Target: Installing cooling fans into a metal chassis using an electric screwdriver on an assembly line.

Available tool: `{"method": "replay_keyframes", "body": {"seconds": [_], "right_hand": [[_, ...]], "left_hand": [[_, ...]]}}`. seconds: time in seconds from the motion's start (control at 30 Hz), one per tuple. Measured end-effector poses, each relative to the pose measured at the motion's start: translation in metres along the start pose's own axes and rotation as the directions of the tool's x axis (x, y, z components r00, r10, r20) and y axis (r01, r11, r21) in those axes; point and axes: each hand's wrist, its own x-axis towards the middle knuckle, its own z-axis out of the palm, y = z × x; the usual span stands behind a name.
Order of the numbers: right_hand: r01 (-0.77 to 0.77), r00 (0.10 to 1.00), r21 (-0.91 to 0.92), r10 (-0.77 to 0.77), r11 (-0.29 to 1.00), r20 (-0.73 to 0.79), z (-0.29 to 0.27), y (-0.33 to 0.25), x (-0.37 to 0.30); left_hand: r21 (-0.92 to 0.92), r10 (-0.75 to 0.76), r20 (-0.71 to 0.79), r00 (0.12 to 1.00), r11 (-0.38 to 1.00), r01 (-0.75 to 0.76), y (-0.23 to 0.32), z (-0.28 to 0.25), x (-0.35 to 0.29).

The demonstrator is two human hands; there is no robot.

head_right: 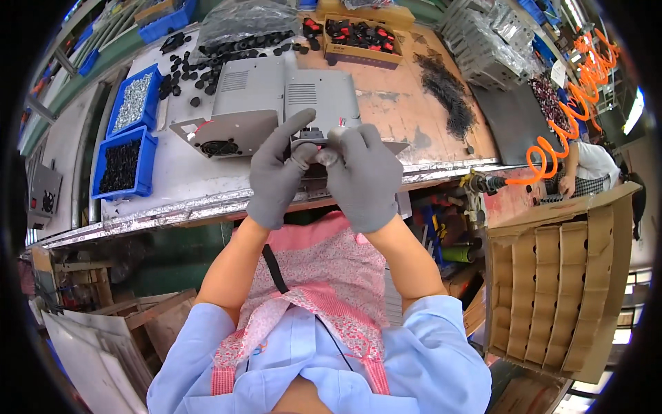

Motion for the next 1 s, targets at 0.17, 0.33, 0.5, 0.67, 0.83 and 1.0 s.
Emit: {"method": "replay_keyframes", "body": {"seconds": [0.17, 0.33, 0.5, 0.67, 0.83, 1.0], "right_hand": [[0.041, 0.999, 0.092, -0.042, 0.995, 0.004, 0.0, 0.001, -0.003], [0.097, 0.995, 0.302, -0.085, 0.948, -0.053, 0.0, -0.007, -0.015], [0.242, 0.969, 0.43, -0.238, 0.87, -0.064, 0.003, -0.029, -0.014], [0.242, 0.955, 0.528, -0.297, 0.814, 0.02, 0.024, -0.061, -0.01], [0.217, 0.935, 0.518, -0.329, 0.827, 0.135, 0.036, -0.068, -0.01], [0.469, 0.803, 0.374, -0.562, 0.8, 0.198, 0.058, -0.071, -0.01]], "left_hand": [[-0.047, -0.015, 0.019, 1.0, 0.999, 0.016, 0.001, -0.004, -0.002], [-0.008, -0.096, -0.108, 0.989, 0.995, 0.096, 0.007, -0.022, -0.025], [-0.218, -0.35, -0.061, 0.935, 0.919, 0.33, 0.031, -0.024, -0.059], [0.021, -0.197, 0.042, 0.979, 0.98, 0.197, 0.041, -0.041, -0.063], [-0.384, -0.319, -0.059, 0.946, 0.882, 0.274, 0.052, -0.069, -0.064], [-0.083, -0.243, -0.249, 0.938, 0.97, 0.229, 0.054, -0.096, -0.069]]}}
